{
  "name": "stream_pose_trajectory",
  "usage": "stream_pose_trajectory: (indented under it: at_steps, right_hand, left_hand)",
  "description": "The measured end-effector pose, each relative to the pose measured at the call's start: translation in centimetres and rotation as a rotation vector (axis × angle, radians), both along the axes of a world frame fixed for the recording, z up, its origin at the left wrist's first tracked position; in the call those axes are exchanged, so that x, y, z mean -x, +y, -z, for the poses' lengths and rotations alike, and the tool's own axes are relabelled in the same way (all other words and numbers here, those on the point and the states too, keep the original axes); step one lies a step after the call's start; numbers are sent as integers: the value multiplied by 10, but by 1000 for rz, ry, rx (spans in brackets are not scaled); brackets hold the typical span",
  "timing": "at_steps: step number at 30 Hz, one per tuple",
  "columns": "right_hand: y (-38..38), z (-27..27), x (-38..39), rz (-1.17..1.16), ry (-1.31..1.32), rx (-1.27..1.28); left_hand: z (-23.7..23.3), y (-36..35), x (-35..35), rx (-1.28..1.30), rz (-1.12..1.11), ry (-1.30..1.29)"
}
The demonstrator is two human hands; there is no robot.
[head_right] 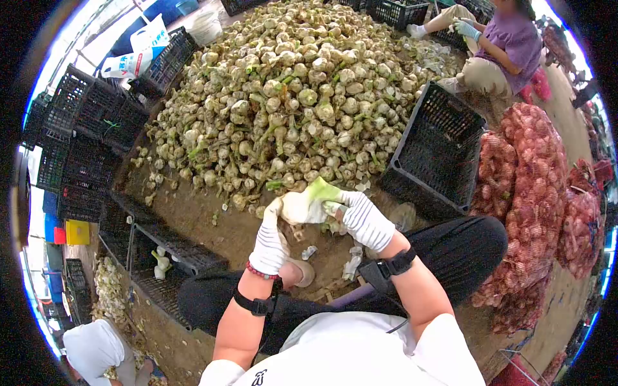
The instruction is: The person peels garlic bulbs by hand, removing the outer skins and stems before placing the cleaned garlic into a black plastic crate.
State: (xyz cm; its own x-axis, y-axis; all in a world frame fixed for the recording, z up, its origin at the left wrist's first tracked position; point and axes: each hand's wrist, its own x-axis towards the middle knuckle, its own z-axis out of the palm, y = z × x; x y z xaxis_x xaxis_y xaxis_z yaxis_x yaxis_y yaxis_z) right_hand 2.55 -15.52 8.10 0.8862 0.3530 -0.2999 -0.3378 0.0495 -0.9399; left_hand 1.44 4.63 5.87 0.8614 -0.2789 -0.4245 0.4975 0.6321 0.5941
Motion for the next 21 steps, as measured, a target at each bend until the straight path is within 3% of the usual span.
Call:
stream_pose_trajectory:
  at_steps: [1, 3, 6, 7, 9, 10, 11, 13, 14, 18, 21]
  right_hand:
    - [0, 0, 2, -12, 41, -28]
    - [-3, 8, 6, -33, 83, -42]
    - [5, 5, 15, 47, 163, -190]
    - [4, 5, 18, 51, 158, -196]
    - [2, 8, 26, -11, 50, -69]
    - [4, 1, 28, -44, 91, -36]
    - [3, 2, 28, -49, 94, -38]
    - [-9, 8, 25, -21, 139, 65]
    - [-15, 19, 22, 48, 174, -10]
    - [-27, 68, 4, 94, 69, 170]
    - [-23, 102, -4, 41, 158, 288]
  left_hand:
    - [0, 1, -2, 84, 31, 89]
    - [26, 3, -7, -30, -15, 95]
    - [57, 13, -14, -1105, -201, -612]
    - [39, 11, -11, -1065, -207, -689]
    - [6, 10, -3, -1526, 3, -893]
    - [21, 9, -5, -1280, -21, -765]
    - [33, 18, -4, -1235, 14, -767]
    - [21, 21, -2, -634, -23, -412]
    - [10, 24, 0, -618, -5, -407]
    - [-3, 27, 4, -514, 75, -427]
    - [5, 23, 8, -559, 60, -477]
